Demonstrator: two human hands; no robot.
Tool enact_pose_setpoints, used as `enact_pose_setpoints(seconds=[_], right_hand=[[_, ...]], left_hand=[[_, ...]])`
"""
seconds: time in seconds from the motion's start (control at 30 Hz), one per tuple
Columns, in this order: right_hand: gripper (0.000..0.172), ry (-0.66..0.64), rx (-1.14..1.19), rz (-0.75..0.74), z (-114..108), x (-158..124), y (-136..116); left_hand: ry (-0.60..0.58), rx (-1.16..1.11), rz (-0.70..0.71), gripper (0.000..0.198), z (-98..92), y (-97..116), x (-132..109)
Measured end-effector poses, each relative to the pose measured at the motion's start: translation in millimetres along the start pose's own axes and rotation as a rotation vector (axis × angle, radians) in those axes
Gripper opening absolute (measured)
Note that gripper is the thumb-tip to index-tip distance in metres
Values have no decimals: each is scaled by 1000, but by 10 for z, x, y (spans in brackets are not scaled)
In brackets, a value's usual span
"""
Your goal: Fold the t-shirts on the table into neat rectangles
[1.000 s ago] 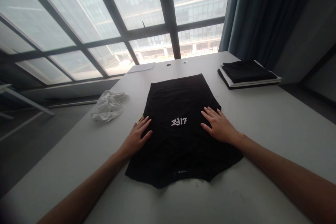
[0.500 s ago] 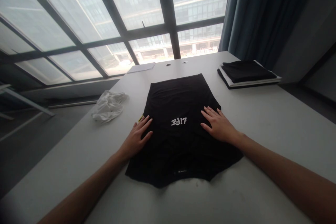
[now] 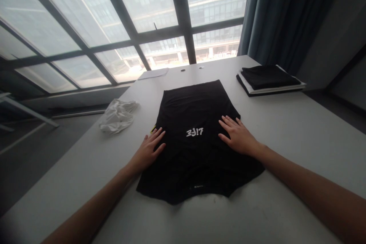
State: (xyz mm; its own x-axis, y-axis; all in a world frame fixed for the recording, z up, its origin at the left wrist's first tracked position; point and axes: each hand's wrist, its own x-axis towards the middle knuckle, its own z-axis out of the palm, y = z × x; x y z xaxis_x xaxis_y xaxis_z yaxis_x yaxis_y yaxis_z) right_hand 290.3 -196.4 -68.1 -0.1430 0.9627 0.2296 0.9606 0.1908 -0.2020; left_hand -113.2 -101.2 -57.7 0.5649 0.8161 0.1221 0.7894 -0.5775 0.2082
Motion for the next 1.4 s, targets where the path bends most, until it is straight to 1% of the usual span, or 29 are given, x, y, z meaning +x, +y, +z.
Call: enact_pose_setpoints(seconds=[0.13,0.3,0.4,0.47,0.5,0.6,0.67,0.7,0.77,0.83,0.9,1.0,1.07,1.1,1.17,1.27,1.4], right_hand=[[63,4,10,-2,12,1,11],[63,-1,18,-2,11,-2,6],[63,8,18,-5,12,-4,7],[63,8,13,-4,10,-4,8],[63,4,8,-2,8,-4,8],[64,-15,-4,5,1,-2,4],[64,-18,-2,3,-1,-1,3],[64,-14,2,2,-1,-1,3],[63,-5,14,-1,2,-2,5],[63,1,23,-5,5,-4,9],[63,1,26,-7,7,-6,12],[63,-1,24,-6,9,-5,15],[64,-5,24,-3,12,-3,17],[64,-6,24,-3,13,-2,17],[64,-8,22,-2,13,0,15],[63,-7,16,0,6,-1,6],[63,0,28,-2,-6,-4,-4]], left_hand=[[10,-21,-2,55,-10,19,3],[83,-88,-8,56,-80,98,-12],[136,-129,44,58,-167,168,-35],[141,-127,86,58,-207,197,-48],[121,-115,102,58,-213,201,-52],[-17,-50,136,60,-180,177,-54],[-79,-17,145,61,-151,153,-52],[-80,-11,145,61,-147,150,-53],[-40,-24,159,59,-173,171,-64],[-9,-61,227,54,-235,233,-88],[-31,-98,333,51,-302,320,-121],[-173,-111,476,53,-357,434,-164],[-265,-93,519,59,-363,474,-179],[-288,-87,524,62,-363,483,-182],[-281,-87,517,66,-367,487,-183],[-239,-93,516,64,-376,484,-184],[-287,-68,513,66,-367,495,-199]])
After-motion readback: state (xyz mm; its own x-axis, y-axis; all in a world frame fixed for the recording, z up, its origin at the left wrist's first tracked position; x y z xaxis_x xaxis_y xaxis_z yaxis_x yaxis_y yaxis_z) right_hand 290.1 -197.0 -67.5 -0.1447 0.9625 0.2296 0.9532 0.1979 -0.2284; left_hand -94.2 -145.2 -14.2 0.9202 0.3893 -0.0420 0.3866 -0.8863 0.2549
